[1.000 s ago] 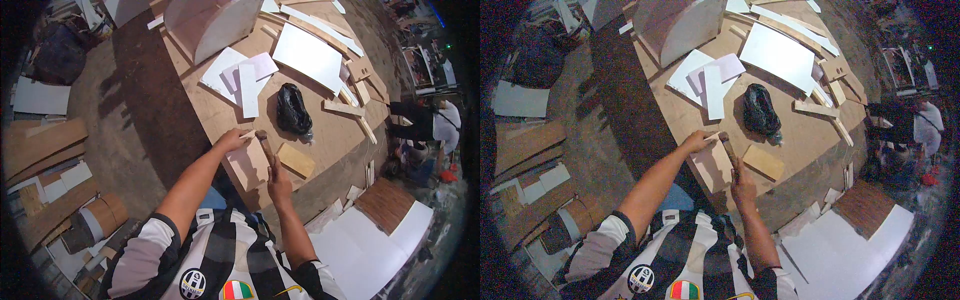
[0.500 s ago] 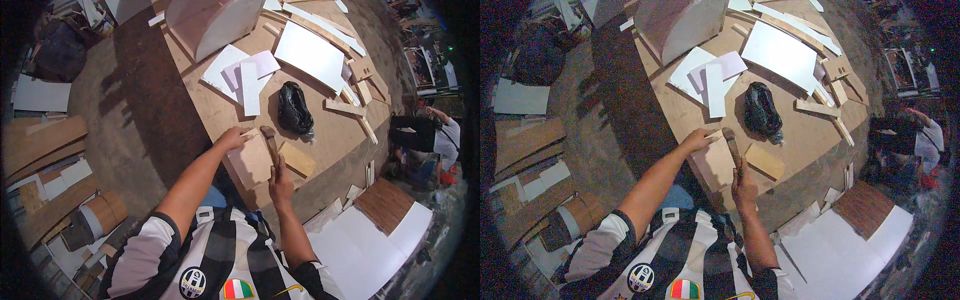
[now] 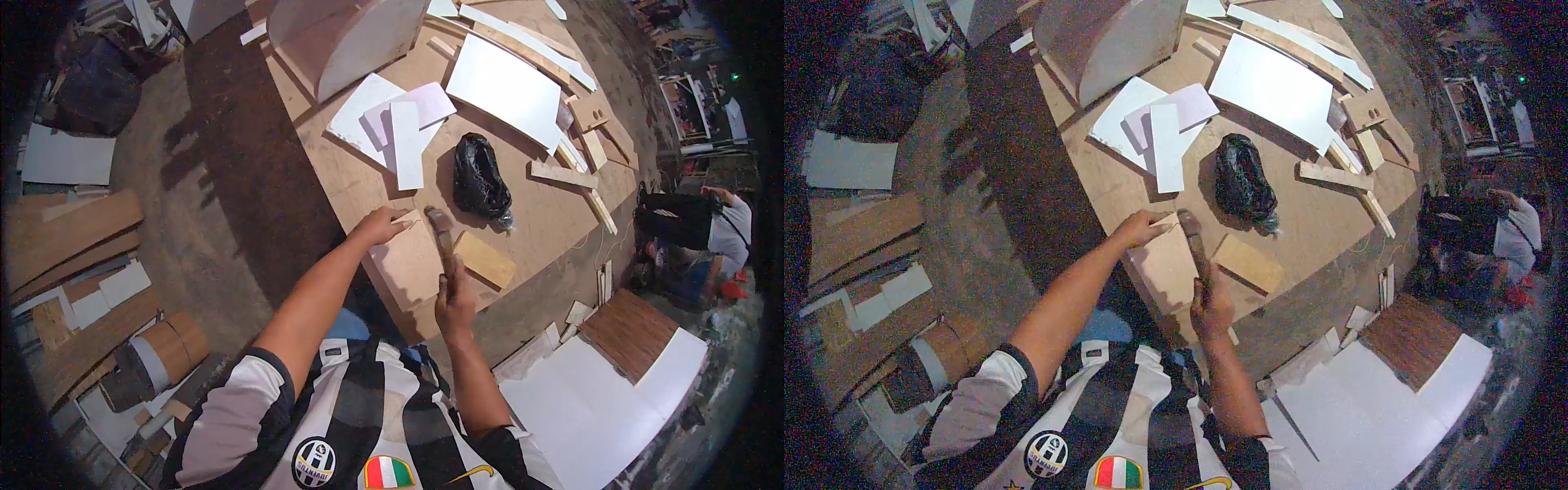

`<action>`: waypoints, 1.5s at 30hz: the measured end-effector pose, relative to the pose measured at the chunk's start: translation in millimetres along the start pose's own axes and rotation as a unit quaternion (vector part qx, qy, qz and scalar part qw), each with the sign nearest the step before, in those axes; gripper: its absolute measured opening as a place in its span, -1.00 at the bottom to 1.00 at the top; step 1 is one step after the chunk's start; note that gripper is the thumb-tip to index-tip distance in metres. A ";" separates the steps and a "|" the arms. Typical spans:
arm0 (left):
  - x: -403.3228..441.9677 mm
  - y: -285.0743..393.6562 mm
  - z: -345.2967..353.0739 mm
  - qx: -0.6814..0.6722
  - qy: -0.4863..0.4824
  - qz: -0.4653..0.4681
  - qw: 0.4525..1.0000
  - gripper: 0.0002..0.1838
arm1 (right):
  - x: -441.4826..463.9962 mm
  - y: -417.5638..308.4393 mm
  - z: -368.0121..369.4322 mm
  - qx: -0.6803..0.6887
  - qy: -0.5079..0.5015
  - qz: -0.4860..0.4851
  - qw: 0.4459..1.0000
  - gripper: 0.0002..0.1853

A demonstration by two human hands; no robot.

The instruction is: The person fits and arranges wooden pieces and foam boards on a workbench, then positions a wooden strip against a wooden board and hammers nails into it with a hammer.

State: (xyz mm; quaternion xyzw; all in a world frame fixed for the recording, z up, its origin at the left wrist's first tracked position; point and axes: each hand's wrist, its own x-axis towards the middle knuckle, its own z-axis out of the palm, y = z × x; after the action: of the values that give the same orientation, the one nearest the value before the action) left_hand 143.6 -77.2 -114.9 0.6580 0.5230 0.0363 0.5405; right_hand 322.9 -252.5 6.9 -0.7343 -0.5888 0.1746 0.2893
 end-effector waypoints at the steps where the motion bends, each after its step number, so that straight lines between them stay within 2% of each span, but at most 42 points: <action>1: 0.9 -2.0 1.0 0.001 0.000 0.001 1.000 -0.46 | -3.3 6.8 4.7 0.000 0.001 0.000 1.000 -0.42; 3: -0.4 0.7 -2.2 0.009 0.004 0.024 1.000 -0.45 | -5.9 13.2 13.0 -0.064 -0.112 0.083 0.988 -0.41; 7: -5.5 8.8 -5.9 -0.005 -0.011 -0.009 1.000 -0.44 | -6.3 3.7 5.5 -0.062 -0.103 0.111 0.986 -0.40; 9: 0.0 0.1 -1.7 -0.008 -0.011 0.004 1.000 -0.42 | -9.4 2.5 4.8 0.038 -0.014 0.076 0.996 -0.45; 12: 2.3 -5.0 -0.1 -0.006 -0.008 0.017 1.000 -0.42 | -12.2 3.5 7.0 0.050 0.011 0.033 0.998 -0.44; 18: -1.7 0.5 -2.4 0.002 -0.001 0.023 1.000 -0.46 | -20.7 2.7 16.3 0.040 -0.039 0.093 0.994 -0.43; 22: 1.1 -1.2 -2.9 -0.043 -0.013 0.021 0.999 -0.46 | -26.6 14.5 30.4 0.032 -0.003 0.074 0.997 -0.42; 24: 1.2 -3.3 0.8 -0.005 0.011 0.017 1.000 -0.49 | -29.6 22.5 39.1 -0.006 -0.055 0.102 0.993 -0.39; 28: 0.0 -2.7 0.2 -0.027 0.003 0.012 1.000 -0.50 | -21.3 13.6 38.1 -0.019 -0.099 0.120 0.988 -0.39; 30: -1.1 -1.2 -2.7 -0.011 -0.004 0.037 0.999 -0.47 | -27.3 15.1 41.7 0.034 0.009 0.076 0.996 -0.39; 33: -3.9 4.2 -6.6 -0.003 -0.015 0.025 1.000 -0.45 | -35.9 28.1 57.6 0.052 0.042 0.040 0.997 -0.39; 34: -5.4 5.9 -6.0 -0.002 -0.017 0.024 1.000 -0.45 | -35.9 26.0 55.0 0.051 0.042 0.042 0.997 -0.39; 36: -3.0 7.9 -9.3 -0.004 -0.030 0.009 0.999 -0.45 | -24.2 17.4 49.4 -0.023 -0.031 0.087 0.995 -0.39; 38: -3.7 4.3 -5.7 -0.013 -0.014 0.020 1.000 -0.47 | -24.7 17.4 46.5 -0.039 -0.043 0.095 0.994 -0.39; 40: -4.4 8.8 -8.6 -0.022 0.007 0.032 0.999 -0.50 | -31.0 22.0 49.5 0.054 0.065 0.044 0.995 -0.39; 41: -6.2 9.6 -9.1 -0.024 0.011 0.031 0.999 -0.50 | -31.7 25.2 53.3 0.054 0.064 0.044 0.995 -0.39; 43: -9.7 7.6 -4.5 -0.026 0.011 0.028 0.999 -0.50 | -33.9 26.1 54.9 -0.034 -0.031 0.073 0.996 -0.39; 45: -1.2 1.5 -4.0 -0.030 -0.003 0.032 0.999 -0.50 | -27.7 24.0 53.7 -0.030 -0.024 0.079 0.996 -0.38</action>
State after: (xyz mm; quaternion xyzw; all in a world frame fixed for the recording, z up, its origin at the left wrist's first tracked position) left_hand 141.6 -75.1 -111.5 0.6580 0.4982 0.0674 0.5606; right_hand 302.4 -270.8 -52.0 -0.7825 -0.5406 0.1968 0.2383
